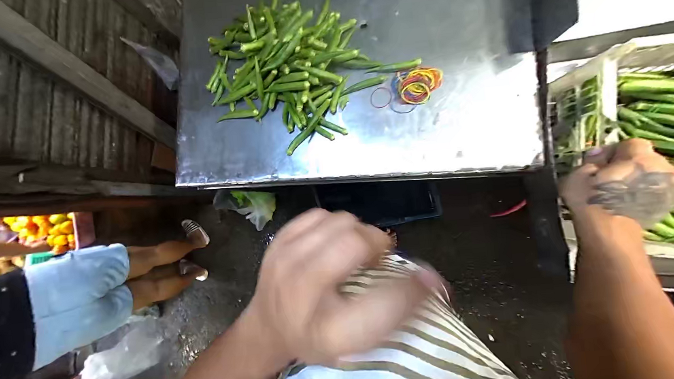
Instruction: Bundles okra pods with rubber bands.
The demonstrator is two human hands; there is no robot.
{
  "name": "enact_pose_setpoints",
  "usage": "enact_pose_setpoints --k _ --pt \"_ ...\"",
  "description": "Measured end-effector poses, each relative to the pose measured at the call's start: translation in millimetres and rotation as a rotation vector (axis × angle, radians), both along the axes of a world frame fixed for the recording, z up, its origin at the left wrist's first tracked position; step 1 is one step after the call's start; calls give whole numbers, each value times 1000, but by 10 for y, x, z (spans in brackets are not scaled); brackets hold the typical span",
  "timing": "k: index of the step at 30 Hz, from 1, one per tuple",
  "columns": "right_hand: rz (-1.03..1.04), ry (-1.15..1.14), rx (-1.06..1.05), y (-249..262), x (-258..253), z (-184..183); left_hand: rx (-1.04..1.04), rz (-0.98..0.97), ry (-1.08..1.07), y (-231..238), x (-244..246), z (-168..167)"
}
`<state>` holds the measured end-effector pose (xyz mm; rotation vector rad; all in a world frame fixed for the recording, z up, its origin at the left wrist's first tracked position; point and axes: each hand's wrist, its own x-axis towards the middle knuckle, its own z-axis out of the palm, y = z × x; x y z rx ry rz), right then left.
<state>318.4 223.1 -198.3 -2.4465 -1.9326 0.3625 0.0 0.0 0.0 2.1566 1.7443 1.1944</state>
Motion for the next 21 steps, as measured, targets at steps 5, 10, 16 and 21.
enact_pose_setpoints --k 5,10,16,21 --pt "-58 44 -9 268 -102 8 -1233 178 306 -407 -396 -1182" --pt "-76 52 -13 428 -188 73 -1903 109 172 -1034 -515 -1835" --pt "-63 -1 4 401 -252 34 -1539 -34 43 -691 -812 -1922" --pt "6 -66 20 -104 -610 220 -1043 -207 -66 263 -1550 -1829"
